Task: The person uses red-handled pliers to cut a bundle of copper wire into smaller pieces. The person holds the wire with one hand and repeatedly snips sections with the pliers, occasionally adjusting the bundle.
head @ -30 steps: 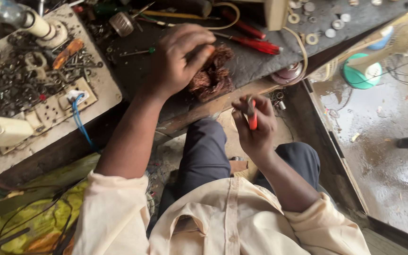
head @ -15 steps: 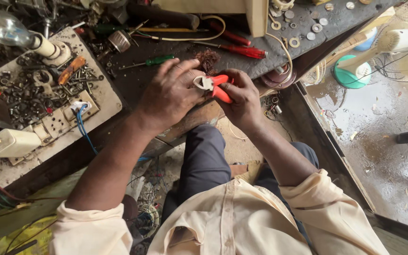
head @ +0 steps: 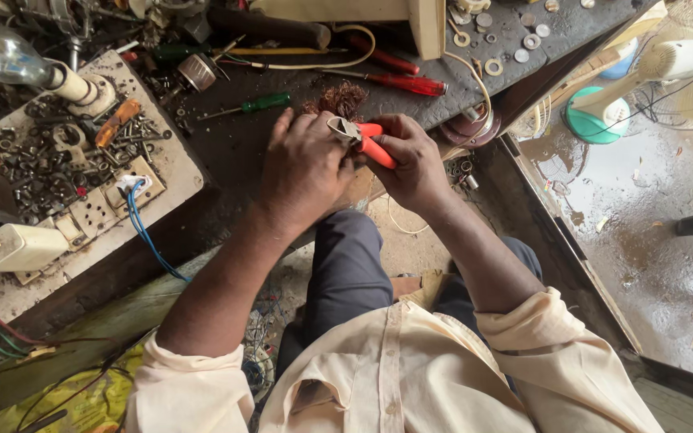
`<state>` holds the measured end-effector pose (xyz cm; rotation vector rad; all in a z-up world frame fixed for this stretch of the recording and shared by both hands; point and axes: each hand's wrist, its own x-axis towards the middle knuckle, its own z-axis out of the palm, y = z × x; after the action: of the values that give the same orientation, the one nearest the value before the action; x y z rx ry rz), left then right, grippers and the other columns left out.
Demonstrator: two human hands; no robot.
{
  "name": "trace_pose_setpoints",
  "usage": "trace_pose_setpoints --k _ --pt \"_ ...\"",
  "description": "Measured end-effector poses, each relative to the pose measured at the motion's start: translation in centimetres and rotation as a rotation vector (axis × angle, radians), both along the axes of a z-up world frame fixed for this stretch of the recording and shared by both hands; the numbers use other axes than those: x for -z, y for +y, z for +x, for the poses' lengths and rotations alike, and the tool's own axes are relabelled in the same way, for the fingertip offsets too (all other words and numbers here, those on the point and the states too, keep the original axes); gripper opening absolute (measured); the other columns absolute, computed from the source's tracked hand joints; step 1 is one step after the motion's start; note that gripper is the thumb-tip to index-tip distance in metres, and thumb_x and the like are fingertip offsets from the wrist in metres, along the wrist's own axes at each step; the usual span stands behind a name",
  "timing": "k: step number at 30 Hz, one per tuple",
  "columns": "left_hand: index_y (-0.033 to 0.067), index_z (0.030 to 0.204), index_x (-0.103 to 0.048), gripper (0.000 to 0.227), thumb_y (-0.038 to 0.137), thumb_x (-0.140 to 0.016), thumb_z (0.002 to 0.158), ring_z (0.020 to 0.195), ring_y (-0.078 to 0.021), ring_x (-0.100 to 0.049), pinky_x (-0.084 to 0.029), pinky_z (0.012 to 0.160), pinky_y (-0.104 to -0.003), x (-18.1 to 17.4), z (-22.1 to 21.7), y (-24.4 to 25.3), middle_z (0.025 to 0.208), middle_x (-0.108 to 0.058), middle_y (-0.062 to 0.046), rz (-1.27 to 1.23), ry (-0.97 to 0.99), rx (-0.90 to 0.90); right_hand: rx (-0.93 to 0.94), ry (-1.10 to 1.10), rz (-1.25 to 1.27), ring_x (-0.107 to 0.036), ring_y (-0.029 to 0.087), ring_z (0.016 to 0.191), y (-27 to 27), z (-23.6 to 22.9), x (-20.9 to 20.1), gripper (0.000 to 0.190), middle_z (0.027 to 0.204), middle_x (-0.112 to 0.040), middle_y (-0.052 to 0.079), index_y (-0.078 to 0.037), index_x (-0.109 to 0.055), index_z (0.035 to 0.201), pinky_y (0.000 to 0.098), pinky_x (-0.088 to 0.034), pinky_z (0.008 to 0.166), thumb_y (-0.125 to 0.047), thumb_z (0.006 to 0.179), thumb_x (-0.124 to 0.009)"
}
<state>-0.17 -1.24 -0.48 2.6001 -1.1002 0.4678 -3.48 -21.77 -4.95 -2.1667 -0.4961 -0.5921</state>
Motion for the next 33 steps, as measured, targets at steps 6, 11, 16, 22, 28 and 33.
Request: trace_pose_setpoints --k 6,11,16,22,28,33 --pt "0.0105 0.115 -0.07 0.024 0.023 -0.072 0.095 0.115 -0.0302 -0.058 -0.033 0.117 -0.072 2.1 -1.9 -1.5 0.116 -0.058 -0.009 -0.08 -0.232 -0.058 0.034 -0.002 0.045 -0.067 0.031 0.114 0.8 -0.7 -0.2 0.023 0.124 -0.068 0.012 -0.008 -0.074 0.111 0.0387 -0.055 0.095 -0.01 0.089 -0.082" --pt "0.0069 0.107 -0.065 0.017 0.022 -0.069 0.102 0.126 -0.0326 -0.056 -0.03 0.12 -0.072 4.1 -2.1 -0.7 0.12 -0.059 -0.011 -0.158 -0.245 -0.009 0.061 0.003 -0.001 -0.067 0.032 0.111 0.7 -0.7 -0.3 0.026 0.122 -0.069 0.013 -0.008 -0.075 0.112 0.0393 -0.055 0.093 -0.011 0.087 -0.083" --pt "0.0007 0.117 -0.067 0.02 0.015 -0.066 0.103 0.139 -0.0294 -0.052 -0.026 0.126 -0.07 4.9 -2.1 -0.7 0.128 -0.06 -0.009 -0.358 -0.146 0.007 0.031 0.068 0.098 -0.069 0.029 0.107 0.8 -0.4 -0.8 0.026 0.117 -0.07 0.011 -0.008 -0.077 0.113 0.0374 -0.056 0.09 -0.013 0.088 -0.083" --pt "0.0078 0.103 -0.073 0.012 0.018 -0.069 0.098 0.136 -0.0288 -0.051 -0.028 0.12 -0.066 5.0 -2.7 -0.7 0.129 -0.06 -0.009 -0.297 -0.344 -0.015 0.022 0.147 0.028 -0.071 0.028 0.099 0.2 0.1 -2.2 0.025 0.113 -0.07 0.012 -0.006 -0.076 0.11 0.0358 -0.057 0.084 -0.014 0.087 -0.082" --pt "0.0129 0.1 -0.073 0.008 0.02 -0.071 0.1 0.134 -0.0245 -0.053 -0.034 0.119 -0.061 5.8 -3.0 -0.9 0.126 -0.06 -0.004 -0.305 -0.4 -0.033 0.147 0.16 0.0 -0.071 0.025 0.096 1.3 -0.8 -2.4 0.022 0.112 -0.071 0.01 -0.005 -0.077 0.105 0.0347 -0.056 0.082 -0.012 0.085 -0.082" --pt "0.0122 0.1 -0.073 0.012 0.023 -0.068 0.1 0.131 -0.0235 -0.054 -0.036 0.115 -0.058 5.9 -2.6 -0.1 0.125 -0.06 -0.005 -0.338 -0.409 0.045 0.06 0.411 0.314 -0.069 0.022 0.1 -0.6 0.1 -3.3 0.016 0.113 -0.072 0.01 -0.006 -0.077 0.109 0.0315 -0.055 0.088 -0.013 0.094 -0.077"
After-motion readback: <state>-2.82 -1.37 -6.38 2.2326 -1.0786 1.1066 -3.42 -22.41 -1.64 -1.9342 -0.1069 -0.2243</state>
